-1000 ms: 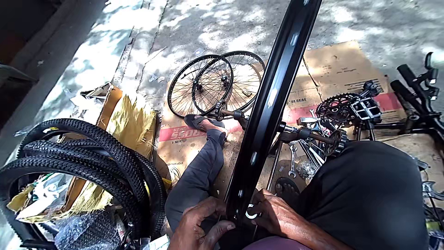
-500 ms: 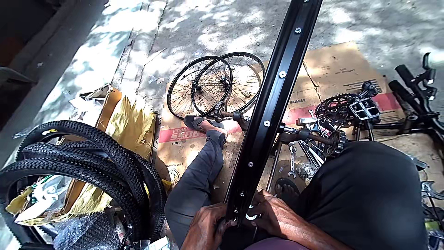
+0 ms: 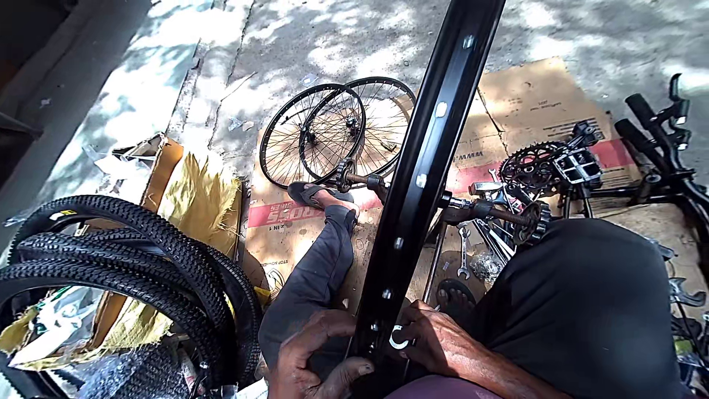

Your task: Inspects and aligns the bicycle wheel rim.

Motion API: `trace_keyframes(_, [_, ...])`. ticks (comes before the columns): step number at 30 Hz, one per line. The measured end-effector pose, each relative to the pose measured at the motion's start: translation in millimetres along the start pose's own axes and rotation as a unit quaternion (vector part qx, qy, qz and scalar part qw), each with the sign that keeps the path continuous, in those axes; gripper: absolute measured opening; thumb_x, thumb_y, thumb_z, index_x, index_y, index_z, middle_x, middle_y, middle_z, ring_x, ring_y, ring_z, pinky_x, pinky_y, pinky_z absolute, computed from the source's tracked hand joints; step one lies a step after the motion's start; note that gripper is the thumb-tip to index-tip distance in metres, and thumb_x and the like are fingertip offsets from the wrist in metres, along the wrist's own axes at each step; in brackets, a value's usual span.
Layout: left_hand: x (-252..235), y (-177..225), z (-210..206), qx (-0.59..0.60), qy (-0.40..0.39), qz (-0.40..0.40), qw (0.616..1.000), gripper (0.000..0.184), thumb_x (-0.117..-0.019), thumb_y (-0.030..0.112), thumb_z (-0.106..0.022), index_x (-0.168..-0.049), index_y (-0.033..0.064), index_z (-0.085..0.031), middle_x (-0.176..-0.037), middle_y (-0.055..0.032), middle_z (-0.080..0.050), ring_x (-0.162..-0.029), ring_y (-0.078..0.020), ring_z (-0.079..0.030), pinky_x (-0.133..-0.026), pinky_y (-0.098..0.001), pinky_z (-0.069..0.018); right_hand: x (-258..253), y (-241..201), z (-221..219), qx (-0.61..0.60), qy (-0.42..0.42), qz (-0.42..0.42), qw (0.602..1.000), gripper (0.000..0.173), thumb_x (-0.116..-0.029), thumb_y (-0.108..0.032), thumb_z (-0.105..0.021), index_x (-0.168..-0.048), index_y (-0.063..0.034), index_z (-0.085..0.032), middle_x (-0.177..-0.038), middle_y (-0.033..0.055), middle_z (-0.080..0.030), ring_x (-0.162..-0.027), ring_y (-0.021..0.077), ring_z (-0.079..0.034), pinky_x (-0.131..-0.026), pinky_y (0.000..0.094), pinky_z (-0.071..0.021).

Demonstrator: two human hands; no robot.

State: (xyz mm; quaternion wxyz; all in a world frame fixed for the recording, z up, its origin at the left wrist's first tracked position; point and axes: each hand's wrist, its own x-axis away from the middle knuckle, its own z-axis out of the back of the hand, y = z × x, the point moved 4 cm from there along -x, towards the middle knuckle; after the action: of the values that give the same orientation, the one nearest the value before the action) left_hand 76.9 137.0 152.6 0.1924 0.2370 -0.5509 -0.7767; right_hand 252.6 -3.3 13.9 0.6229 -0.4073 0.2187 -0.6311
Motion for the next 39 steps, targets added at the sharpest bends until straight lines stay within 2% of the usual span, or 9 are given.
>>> trace_keyframes(4, [7.6, -13.9, -1.4, -0.026, -0.007, 0.002, 1.000, 0.020, -0.0878, 0.029, -0.081, -0.102, 0.0158, -0.075, -0.105, -0.0014, -0.074, -0.104, -0.0163, -0.069, -0.094, -0.0358, -0.0578, -0.2, -1.4, 0.7, -0.002, -0.005, 0.004, 1.000, 0.023, -0.0937, -0.035, -0.066, -0.110, -0.0239, -0.077, -0.109, 0.0096, -0.068, -0.112, 0.0309, -0.060, -0.091, 0.0477, -0.0498])
trace_keyframes(12, [5.7, -13.4, -3.7, 0.001, -0.015, -0.006, 1.000, 0.019, -0.0911, 0.027, -0.078, -0.102, 0.0122, -0.075, -0.104, -0.0035, -0.075, -0.104, -0.0178, -0.071, -0.095, -0.0369, -0.0585, 0.3, -3.3, 2.1, 0.003, -0.015, -0.010, 1.000, 0.023, -0.0939, -0.036, -0.065, -0.111, -0.0243, -0.077, -0.111, 0.0088, -0.067, -0.113, 0.0299, -0.059, -0.091, 0.0472, -0.0500])
trace_keyframes(18, [10.5, -18.2, -5.4, -0.026, -0.034, 0.016, 0.999, 0.017, -0.0911, 0.025, -0.077, -0.103, 0.0124, -0.076, -0.103, -0.0007, -0.075, -0.099, -0.0120, -0.071, -0.092, -0.0326, -0.0602, -0.8, -2.1, 0.3, 0.003, 0.001, 0.016, 1.000, 0.022, -0.0941, -0.034, -0.066, -0.108, -0.0210, -0.077, -0.108, 0.0101, -0.067, -0.115, 0.0316, -0.058, -0.094, 0.0481, -0.0488])
trace_keyframes(22, [2.6, -24.2, -7.4, 0.123, -0.002, 0.013, 0.992, 0.025, -0.0978, 0.037, -0.067, -0.111, 0.0170, -0.074, -0.108, -0.0075, -0.074, -0.102, -0.0205, -0.071, -0.092, -0.0367, -0.0582, -0.7, -0.7, -1.4, -0.004, 0.025, 0.039, 0.999, 0.021, -0.0928, -0.033, -0.068, -0.106, -0.0191, -0.077, -0.105, 0.0102, -0.068, -0.113, 0.0317, -0.059, -0.095, 0.0469, -0.0486])
trace_keyframes(25, [-10.3, -41.9, -20.3, 0.185, 0.038, 0.091, 0.978, 0.041, -0.1028, 0.039, -0.058, -0.119, 0.0035, -0.069, -0.114, -0.0172, -0.070, -0.108, -0.0287, -0.068, -0.094, -0.0445, -0.0576, 2.0, -6.7, 5.5, -0.024, 0.034, 0.043, 0.998, 0.030, -0.0935, -0.043, -0.069, -0.104, -0.0161, -0.076, -0.104, 0.0106, -0.068, -0.110, 0.0318, -0.060, -0.096, 0.0470, -0.0478])
trace_keyframes(27, [-18.9, -49.8, -31.2, 0.159, 0.008, 0.162, 0.974, 0.037, -0.1046, 0.024, -0.050, -0.125, -0.0045, -0.063, -0.122, -0.0194, -0.068, -0.114, -0.0294, -0.066, -0.096, -0.0433, -0.0567, 9.2, -16.9, 18.4, -0.048, 0.071, 0.053, 0.995, 0.031, -0.0950, -0.044, -0.068, -0.105, -0.0148, -0.076, -0.106, 0.0109, -0.069, -0.108, 0.0300, -0.063, -0.096, 0.0473, -0.0495])
trace_keyframes(30, [-27.3, -46.5, -40.2, 0.154, -0.048, 0.184, 0.970, 0.031, -0.1032, 0.015, -0.055, -0.126, -0.0062, -0.063, -0.122, -0.0181, -0.069, -0.107, -0.0264, -0.069, -0.090, -0.0390, -0.0592, 21.2, -32.9, 43.4, -0.056, 0.159, 0.076, 0.983, 0.026, -0.0982, -0.041, -0.066, -0.107, -0.0190, -0.076, -0.116, 0.0053, -0.070, -0.112, 0.0219, -0.064, -0.097, 0.0427, -0.0508])
trace_keyframes(34, [-37.5, -26.5, -38.0, 0.219, -0.075, 0.147, 0.962, 0.037, -0.1057, 0.029, -0.054, -0.122, -0.0019, -0.066, -0.117, -0.0178, -0.070, -0.096, -0.0235, -0.071, -0.080, -0.0365, -0.0612, 29.8, -52.6, 76.5, -0.042, 0.270, 0.136, 0.952, 0.023, -0.1018, -0.034, -0.063, -0.108, -0.0174, -0.076, -0.129, 0.0026, -0.069, -0.119, 0.0144, -0.064, -0.101, 0.0330, -0.0522])
trace_keyframes(39, [-47.3, 0.9, -29.3, 0.259, -0.048, 0.090, 0.960, 0.046, -0.1035, 0.045, -0.052, -0.124, 0.0075, -0.069, -0.120, -0.0154, -0.070, -0.097, -0.0224, -0.071, -0.080, -0.0368, -0.0602, 25.4, -72.4, 113.1, -0.017, 0.332, 0.181, 0.926, 0.022, -0.1045, -0.030, -0.058, -0.108, -0.0179, -0.077, -0.126, 0.0043, -0.069, -0.118, 0.0140, -0.063, -0.102, 0.0306, -0.0523])
